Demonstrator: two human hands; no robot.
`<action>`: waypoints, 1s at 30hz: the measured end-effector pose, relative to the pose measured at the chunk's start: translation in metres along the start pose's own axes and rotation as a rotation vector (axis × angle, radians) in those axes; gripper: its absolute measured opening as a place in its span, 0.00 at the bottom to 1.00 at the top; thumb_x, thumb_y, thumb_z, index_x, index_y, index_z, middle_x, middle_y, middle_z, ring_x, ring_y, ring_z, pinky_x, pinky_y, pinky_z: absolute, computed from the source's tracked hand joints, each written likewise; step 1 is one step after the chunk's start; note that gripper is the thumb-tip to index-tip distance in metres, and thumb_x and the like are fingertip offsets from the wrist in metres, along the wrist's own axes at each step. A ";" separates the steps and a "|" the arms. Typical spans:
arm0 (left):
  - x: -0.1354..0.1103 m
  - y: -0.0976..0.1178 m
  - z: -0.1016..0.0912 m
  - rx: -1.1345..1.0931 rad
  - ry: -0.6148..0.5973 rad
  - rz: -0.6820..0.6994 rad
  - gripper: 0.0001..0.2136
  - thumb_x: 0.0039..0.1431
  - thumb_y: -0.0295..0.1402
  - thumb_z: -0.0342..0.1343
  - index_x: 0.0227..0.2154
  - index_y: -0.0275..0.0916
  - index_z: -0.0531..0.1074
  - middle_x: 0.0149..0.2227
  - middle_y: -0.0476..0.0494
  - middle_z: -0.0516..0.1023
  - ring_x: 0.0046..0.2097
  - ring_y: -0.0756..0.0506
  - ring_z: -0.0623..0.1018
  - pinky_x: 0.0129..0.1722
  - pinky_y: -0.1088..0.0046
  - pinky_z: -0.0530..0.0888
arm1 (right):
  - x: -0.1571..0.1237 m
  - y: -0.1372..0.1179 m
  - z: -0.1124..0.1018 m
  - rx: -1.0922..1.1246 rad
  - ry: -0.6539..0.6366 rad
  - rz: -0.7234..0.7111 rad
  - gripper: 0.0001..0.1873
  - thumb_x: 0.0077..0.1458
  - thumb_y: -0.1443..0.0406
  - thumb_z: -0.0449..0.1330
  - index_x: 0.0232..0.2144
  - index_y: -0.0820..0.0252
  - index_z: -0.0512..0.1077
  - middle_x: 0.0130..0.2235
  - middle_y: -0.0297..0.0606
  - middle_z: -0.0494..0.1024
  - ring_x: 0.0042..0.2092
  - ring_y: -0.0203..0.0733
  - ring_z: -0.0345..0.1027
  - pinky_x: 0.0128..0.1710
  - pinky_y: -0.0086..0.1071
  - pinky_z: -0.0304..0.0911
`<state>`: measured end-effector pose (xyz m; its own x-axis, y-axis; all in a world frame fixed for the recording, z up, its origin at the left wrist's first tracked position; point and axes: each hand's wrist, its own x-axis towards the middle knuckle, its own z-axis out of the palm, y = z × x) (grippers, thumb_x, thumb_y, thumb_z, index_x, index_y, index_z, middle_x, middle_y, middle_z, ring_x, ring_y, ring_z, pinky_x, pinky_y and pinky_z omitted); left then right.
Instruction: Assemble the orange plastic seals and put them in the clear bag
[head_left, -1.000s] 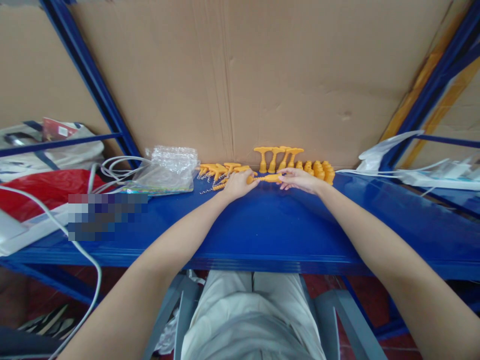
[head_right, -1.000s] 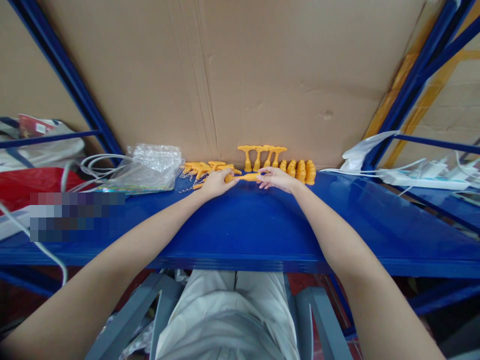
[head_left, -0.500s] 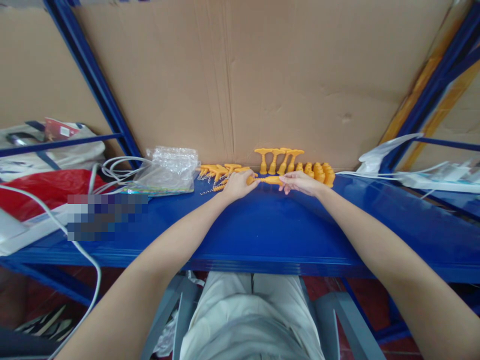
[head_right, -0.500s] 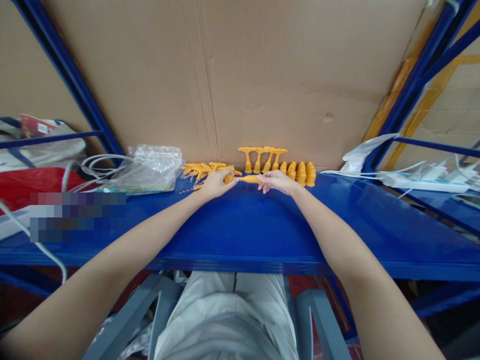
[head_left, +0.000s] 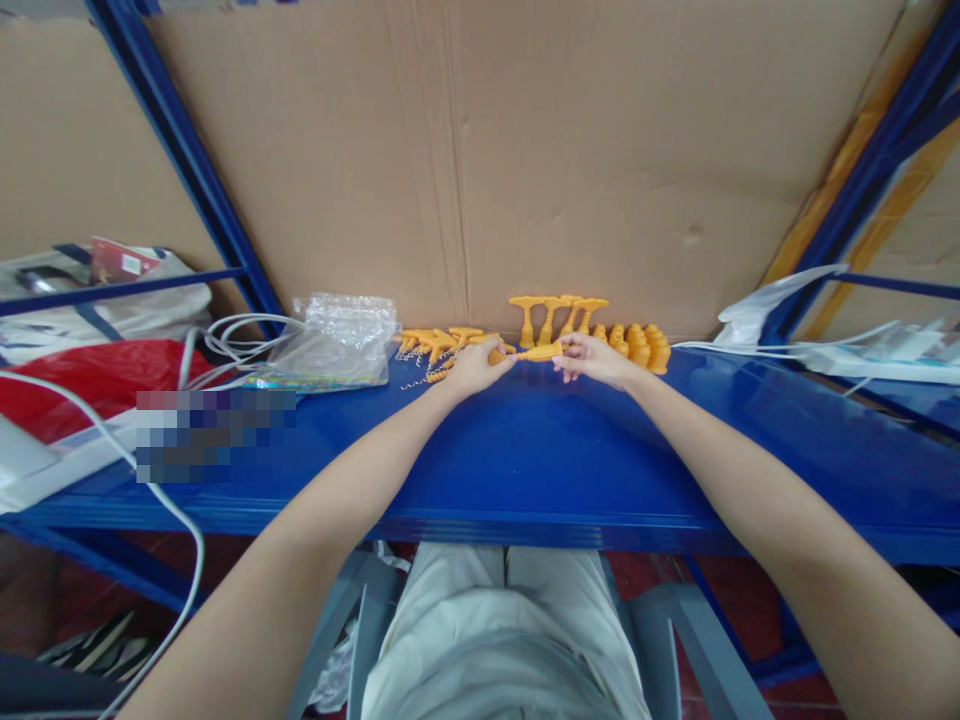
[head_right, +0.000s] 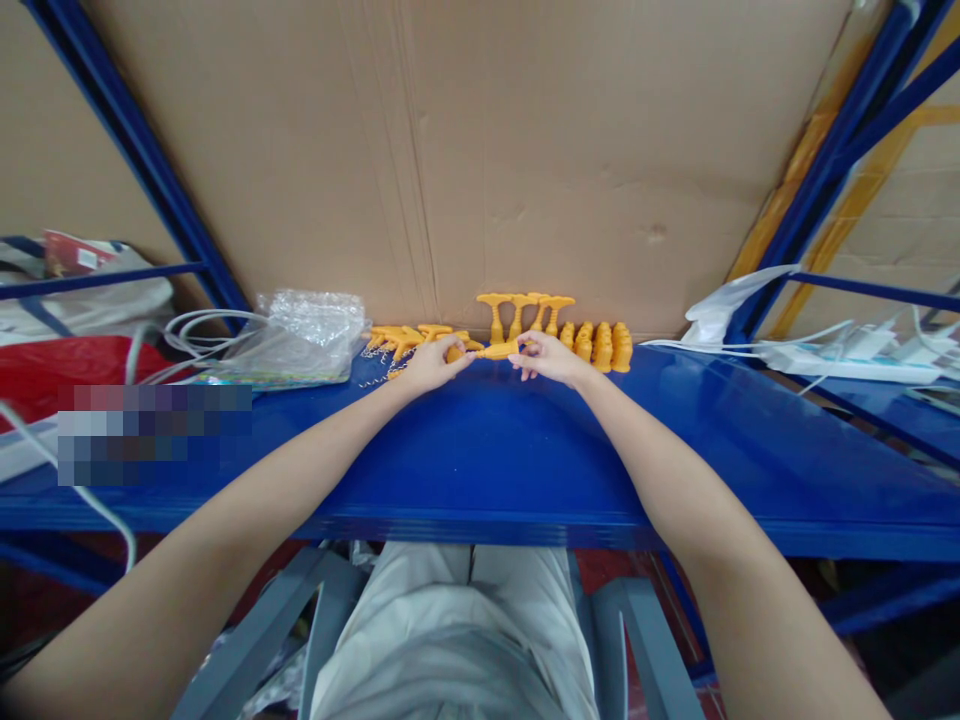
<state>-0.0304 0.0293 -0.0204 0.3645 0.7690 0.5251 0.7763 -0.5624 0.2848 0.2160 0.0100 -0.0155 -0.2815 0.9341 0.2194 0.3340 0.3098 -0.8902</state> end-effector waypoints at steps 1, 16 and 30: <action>0.000 0.000 0.000 -0.013 -0.006 -0.004 0.15 0.63 0.44 0.53 0.39 0.38 0.75 0.34 0.43 0.82 0.38 0.43 0.79 0.41 0.69 0.73 | 0.001 0.001 -0.001 -0.017 0.001 -0.022 0.18 0.52 0.62 0.69 0.40 0.57 0.65 0.31 0.32 0.77 0.26 0.34 0.71 0.29 0.30 0.69; 0.002 -0.006 0.005 -0.061 0.049 0.008 0.14 0.61 0.46 0.57 0.37 0.38 0.75 0.34 0.43 0.81 0.37 0.42 0.79 0.41 0.67 0.73 | 0.007 0.004 -0.001 -0.041 0.063 -0.198 0.19 0.43 0.59 0.72 0.35 0.57 0.70 0.33 0.35 0.77 0.30 0.39 0.73 0.35 0.38 0.74; 0.002 -0.009 0.008 0.059 0.172 0.169 0.13 0.62 0.44 0.56 0.38 0.39 0.73 0.39 0.39 0.82 0.44 0.37 0.81 0.45 0.62 0.75 | 0.000 -0.003 -0.001 -0.039 0.039 -0.101 0.17 0.44 0.53 0.71 0.27 0.59 0.74 0.30 0.38 0.79 0.26 0.35 0.67 0.31 0.34 0.68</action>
<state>-0.0325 0.0378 -0.0281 0.4026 0.5995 0.6917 0.7424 -0.6560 0.1365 0.2163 0.0098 -0.0125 -0.2801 0.9039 0.3233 0.3405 0.4085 -0.8469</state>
